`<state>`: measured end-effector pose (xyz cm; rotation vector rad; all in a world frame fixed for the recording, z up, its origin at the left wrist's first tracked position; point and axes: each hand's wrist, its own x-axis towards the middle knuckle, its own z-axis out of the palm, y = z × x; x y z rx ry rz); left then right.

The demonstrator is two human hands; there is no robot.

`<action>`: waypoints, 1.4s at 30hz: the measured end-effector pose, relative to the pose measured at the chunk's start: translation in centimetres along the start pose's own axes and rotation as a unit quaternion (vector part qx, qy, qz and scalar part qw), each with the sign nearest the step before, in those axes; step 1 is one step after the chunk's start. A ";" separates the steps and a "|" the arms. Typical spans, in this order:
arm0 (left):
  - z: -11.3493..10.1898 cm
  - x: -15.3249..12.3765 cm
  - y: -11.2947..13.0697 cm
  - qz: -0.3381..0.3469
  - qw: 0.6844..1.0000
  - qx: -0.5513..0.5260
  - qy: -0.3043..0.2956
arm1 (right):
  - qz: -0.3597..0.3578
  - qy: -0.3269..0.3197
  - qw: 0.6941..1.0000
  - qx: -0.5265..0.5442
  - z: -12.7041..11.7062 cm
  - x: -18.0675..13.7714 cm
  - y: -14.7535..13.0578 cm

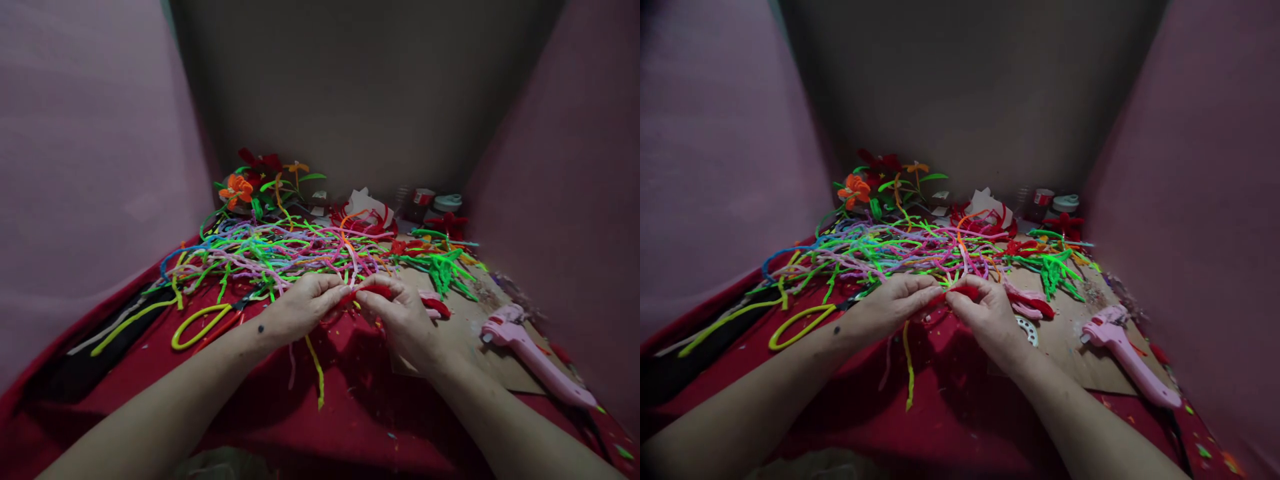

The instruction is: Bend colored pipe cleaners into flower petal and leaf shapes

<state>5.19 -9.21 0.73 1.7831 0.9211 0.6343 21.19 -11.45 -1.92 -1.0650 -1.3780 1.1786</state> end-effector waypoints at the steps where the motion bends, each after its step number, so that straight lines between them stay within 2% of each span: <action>1: 0.0 -0.1 0.1 -0.001 1.000 0.005 0.000 | -0.007 -0.006 1.000 -0.008 -0.1 0.0 -0.1; 5: 0.0 -0.3 0.4 -0.016 0.999 0.018 -0.041 | -0.025 -0.008 0.999 -0.024 -0.2 -0.1 -0.3; 6: 0.2 -0.4 0.3 -0.002 0.998 0.049 -0.039 | -0.022 -0.002 0.999 -0.028 -0.2 -0.1 -0.3; 8: 0.7 -0.4 -0.3 0.073 0.981 0.182 0.010 | -0.017 0.023 0.999 -0.039 0.0 -0.1 -0.2; 10: 1.4 -0.4 -1.1 0.172 0.917 0.351 0.078 | -0.014 0.056 0.998 -0.039 0.2 -0.1 0.0; 12: 2.2 -0.4 -1.8 0.239 0.843 0.470 0.109 | -0.001 0.078 0.997 -0.020 0.4 -0.1 0.4; 13: 2.4 -0.4 -2.0 0.253 0.824 0.495 0.112 | 0.008 0.080 0.997 -0.005 0.4 0.0 0.6; 14: 2.6 -0.3 -2.1 0.254 0.823 0.495 0.115 | 0.016 0.077 0.997 0.011 0.4 0.1 0.8; 15: 2.5 -0.3 -2.0 0.239 0.841 0.471 0.119 | 0.022 0.069 0.997 0.026 0.3 0.2 0.9; 17: 2.1 -0.3 -1.6 0.159 0.920 0.344 0.097 | 0.030 0.048 0.997 0.049 0.1 0.4 0.9; 18: 1.7 -0.3 -1.3 0.103 0.961 0.247 0.067 | 0.031 0.037 0.997 0.059 0.0 0.5 0.8; 19: 1.3 -0.2 -1.0 0.044 0.989 0.137 0.021 | 0.034 0.025 0.997 0.066 -0.2 0.6 0.7; 20: 0.9 -0.2 -0.8 -0.004 0.999 0.031 -0.025 | 0.036 0.016 0.997 0.072 -0.3 0.8 0.6; 22: 0.3 -0.1 -0.7 -0.063 0.986 -0.136 -0.078 | 0.035 -0.001 0.995 0.091 -0.5 0.9 0.5; 23: 0.0 0.0 -0.8 -0.080 0.974 -0.192 -0.086 | 0.031 -0.012 0.994 0.106 -0.6 1.0 0.5; 26: -0.2 0.1 -1.2 -0.105 0.953 -0.269 -0.088 | 0.020 -0.042 0.988 0.150 -0.7 1.2 0.8; 34: 0.2 0.0 -1.1 -0.075 0.959 -0.254 -0.099 | 0.040 -0.052 0.983 0.169 -0.6 1.4 1.5; 42: 0.7 0.3 -1.6 -0.095 0.955 -0.266 -0.086 | 0.042 -0.039 0.985 0.165 -0.5 1.3 1.2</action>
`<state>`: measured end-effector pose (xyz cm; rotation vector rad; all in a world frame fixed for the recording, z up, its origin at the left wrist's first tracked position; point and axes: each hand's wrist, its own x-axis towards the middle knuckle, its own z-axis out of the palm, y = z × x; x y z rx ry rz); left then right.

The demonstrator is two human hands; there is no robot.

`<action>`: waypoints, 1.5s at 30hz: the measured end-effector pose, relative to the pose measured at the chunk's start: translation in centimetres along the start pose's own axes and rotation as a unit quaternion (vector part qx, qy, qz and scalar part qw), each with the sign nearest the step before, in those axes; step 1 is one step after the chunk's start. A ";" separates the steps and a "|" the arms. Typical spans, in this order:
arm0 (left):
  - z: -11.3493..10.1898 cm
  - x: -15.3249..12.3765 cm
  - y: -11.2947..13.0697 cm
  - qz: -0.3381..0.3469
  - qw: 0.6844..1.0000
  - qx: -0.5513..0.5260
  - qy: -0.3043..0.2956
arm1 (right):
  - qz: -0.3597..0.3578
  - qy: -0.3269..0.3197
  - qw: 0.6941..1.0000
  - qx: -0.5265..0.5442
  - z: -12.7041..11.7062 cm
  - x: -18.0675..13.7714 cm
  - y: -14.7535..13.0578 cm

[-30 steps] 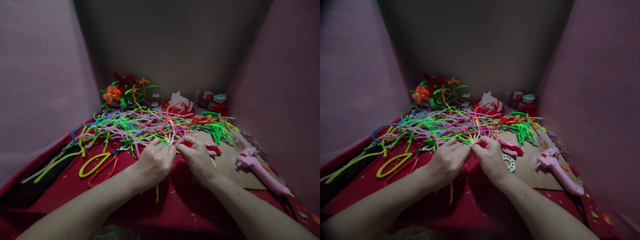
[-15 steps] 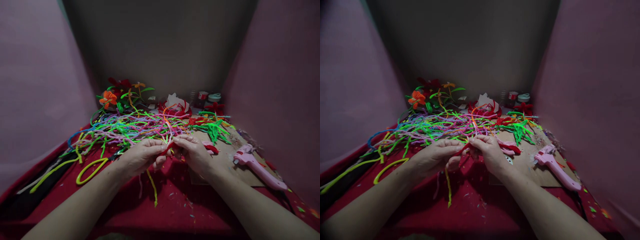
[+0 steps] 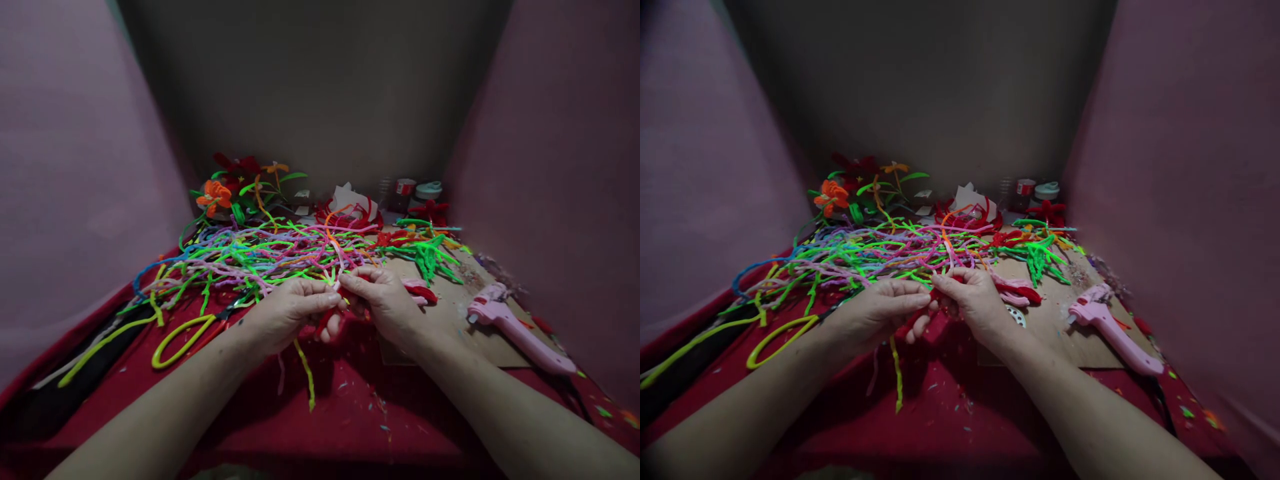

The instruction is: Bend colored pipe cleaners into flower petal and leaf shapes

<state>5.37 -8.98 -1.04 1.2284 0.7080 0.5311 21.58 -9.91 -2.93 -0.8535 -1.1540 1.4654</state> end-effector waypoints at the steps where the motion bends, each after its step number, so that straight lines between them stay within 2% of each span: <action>1: 0.0 0.0 0.0 0.001 1.000 0.000 0.005 | 0.001 -0.002 1.000 0.015 0.0 0.0 0.1; 5: 0.0 0.1 0.0 0.018 0.999 0.019 0.025 | 0.007 -0.012 0.998 0.065 0.0 0.2 0.6; 8: 0.3 0.0 0.2 0.024 0.991 0.126 0.036 | -0.001 0.018 0.999 0.035 0.0 0.2 0.8; 10: 0.6 -0.2 0.4 0.056 0.964 0.255 0.057 | 0.003 0.045 0.999 0.002 0.0 0.1 0.8; 12: 0.9 -0.4 0.5 0.101 0.921 0.366 0.085 | 0.008 0.060 0.998 -0.026 0.0 -0.1 0.6; 14: 1.0 -0.5 0.7 0.118 0.901 0.406 0.094 | 0.009 0.066 0.997 -0.044 0.1 -0.2 0.3; 20: 0.4 -0.6 0.8 0.005 0.965 0.261 0.013 | 0.007 0.066 0.997 -0.026 0.0 0.2 0.0; 24: 0.1 -0.4 0.7 -0.014 0.979 0.202 -0.005 | -0.024 0.031 0.999 -0.018 -0.1 0.2 0.3; 27: 0.0 -0.4 0.6 -0.021 0.975 0.220 0.009 | -0.054 0.080 0.991 -0.088 0.1 -0.1 0.5; 30: -0.1 -0.5 0.6 -0.034 0.968 0.246 0.034 | -0.107 0.125 0.970 -0.176 0.3 -0.5 0.4; 32: -0.3 -0.5 0.5 -0.043 0.973 0.223 0.041 | -0.174 0.138 0.946 -0.237 0.4 -0.7 0.3; 36: -0.3 -0.5 0.7 -0.028 0.983 0.179 0.040 | -0.300 0.100 0.891 -0.326 0.3 -0.7 0.0; 40: 0.2 -0.4 0.6 -0.011 0.977 0.208 0.051 | -0.329 0.127 0.855 -0.380 0.0 -0.5 0.3; 45: 0.5 -0.2 0.1 -0.015 0.992 0.118 0.034 | -0.376 0.145 0.804 -0.437 -0.4 -0.1 0.8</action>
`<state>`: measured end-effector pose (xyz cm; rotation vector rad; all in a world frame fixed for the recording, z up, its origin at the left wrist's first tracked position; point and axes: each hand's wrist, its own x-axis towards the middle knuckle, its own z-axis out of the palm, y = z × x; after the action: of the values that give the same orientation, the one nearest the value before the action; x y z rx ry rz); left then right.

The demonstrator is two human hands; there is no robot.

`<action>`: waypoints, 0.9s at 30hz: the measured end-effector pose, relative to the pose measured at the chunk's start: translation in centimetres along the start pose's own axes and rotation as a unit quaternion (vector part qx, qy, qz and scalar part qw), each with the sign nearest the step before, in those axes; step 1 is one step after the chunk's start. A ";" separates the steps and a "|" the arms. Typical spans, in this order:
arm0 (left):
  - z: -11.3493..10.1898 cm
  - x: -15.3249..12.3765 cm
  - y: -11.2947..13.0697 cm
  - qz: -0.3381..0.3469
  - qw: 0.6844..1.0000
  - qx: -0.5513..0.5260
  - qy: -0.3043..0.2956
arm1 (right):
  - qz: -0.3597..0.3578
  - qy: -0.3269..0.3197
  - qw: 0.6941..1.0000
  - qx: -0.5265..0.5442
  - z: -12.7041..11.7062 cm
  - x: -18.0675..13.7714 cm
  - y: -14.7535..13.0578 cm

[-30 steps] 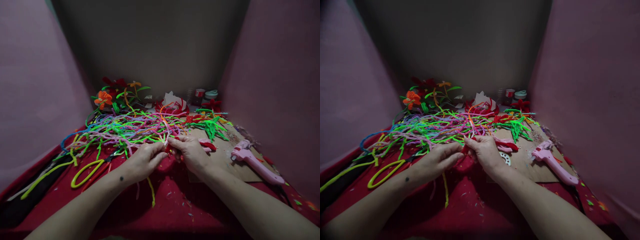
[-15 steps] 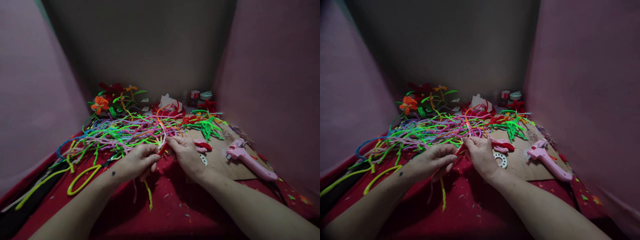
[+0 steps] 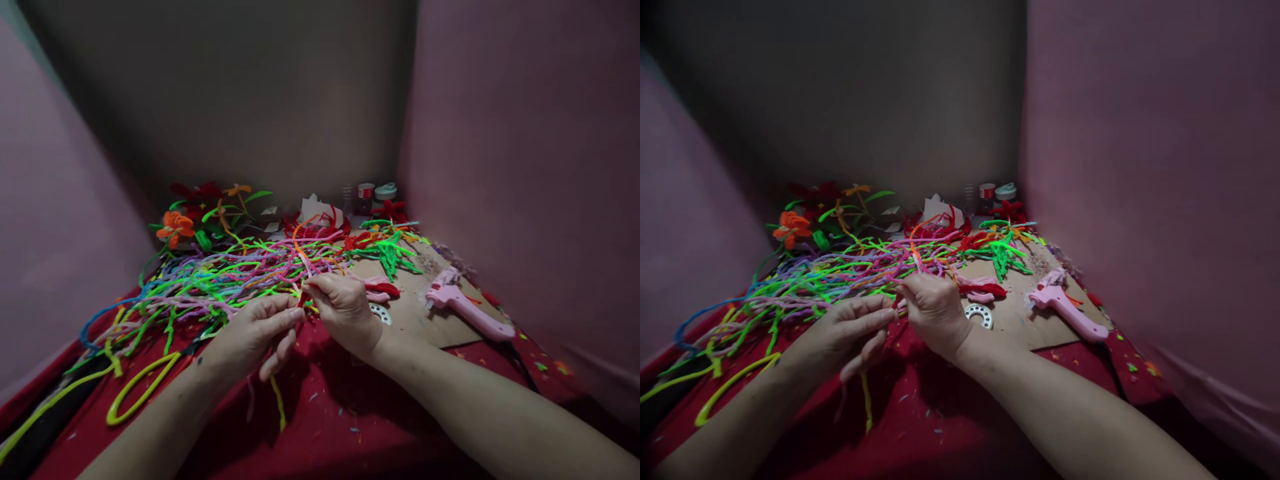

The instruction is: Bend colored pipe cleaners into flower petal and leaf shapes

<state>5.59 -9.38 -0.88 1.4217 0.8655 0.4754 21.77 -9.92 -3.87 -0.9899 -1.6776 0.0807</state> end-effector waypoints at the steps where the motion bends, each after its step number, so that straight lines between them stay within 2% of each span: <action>1: -0.2 0.1 0.0 0.001 1.000 -0.014 0.001 | 0.001 0.003 1.000 -0.015 -0.1 0.1 0.0; 3: -0.7 0.3 0.1 0.003 1.000 -0.021 0.016 | 0.011 0.021 0.999 -0.034 -0.5 0.2 -0.2; 5: -1.3 0.6 0.4 0.010 0.999 -0.012 0.048 | -0.017 0.036 0.998 -0.038 -1.0 0.2 -0.8; 7: -1.6 1.0 1.0 0.029 0.995 0.012 0.092 | -0.111 0.017 0.993 -0.036 -1.2 -0.1 -1.7; 9: -1.1 1.5 1.9 0.034 0.990 0.064 0.123 | -0.237 -0.042 0.970 -0.043 -0.8 -0.7 -2.9; 12: 1.2 3.0 3.4 0.035 0.973 0.201 0.105 | -0.412 -0.050 0.909 -0.022 0.7 -1.9 -4.5; 13: 2.1 3.6 3.8 0.057 0.963 0.248 0.085 | -0.438 -0.038 0.898 0.007 1.3 -2.3 -4.9; 15: 3.9 5.3 4.1 0.112 0.928 0.347 0.075 | -0.444 -0.038 0.894 0.034 2.0 -2.8 -5.4; 18: 5.8 7.9 3.4 0.223 0.826 0.506 0.113 | -0.444 -0.104 0.889 0.028 2.1 -3.0 -5.6; 20: 6.3 9.3 2.6 0.243 0.801 0.534 0.120 | -0.434 -0.154 0.888 0.010 1.9 -3.1 -5.5; 24: 5.8 9.8 2.0 0.255 0.804 0.529 0.098 | -0.412 -0.176 0.894 -0.024 2.0 -3.2 -5.1; 26: 5.2 8.9 2.8 0.250 0.828 0.494 0.086 | -0.406 -0.169 0.898 -0.030 2.4 -3.0 -5.0; 27: 4.8 8.2 3.5 0.231 0.861 0.448 0.072 | -0.404 -0.167 0.899 -0.028 2.5 -2.9 -4.9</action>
<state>15.05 -5.94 0.23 2.5177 0.9039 0.5692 16.99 -13.83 -4.50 -0.2552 -2.3015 -0.3720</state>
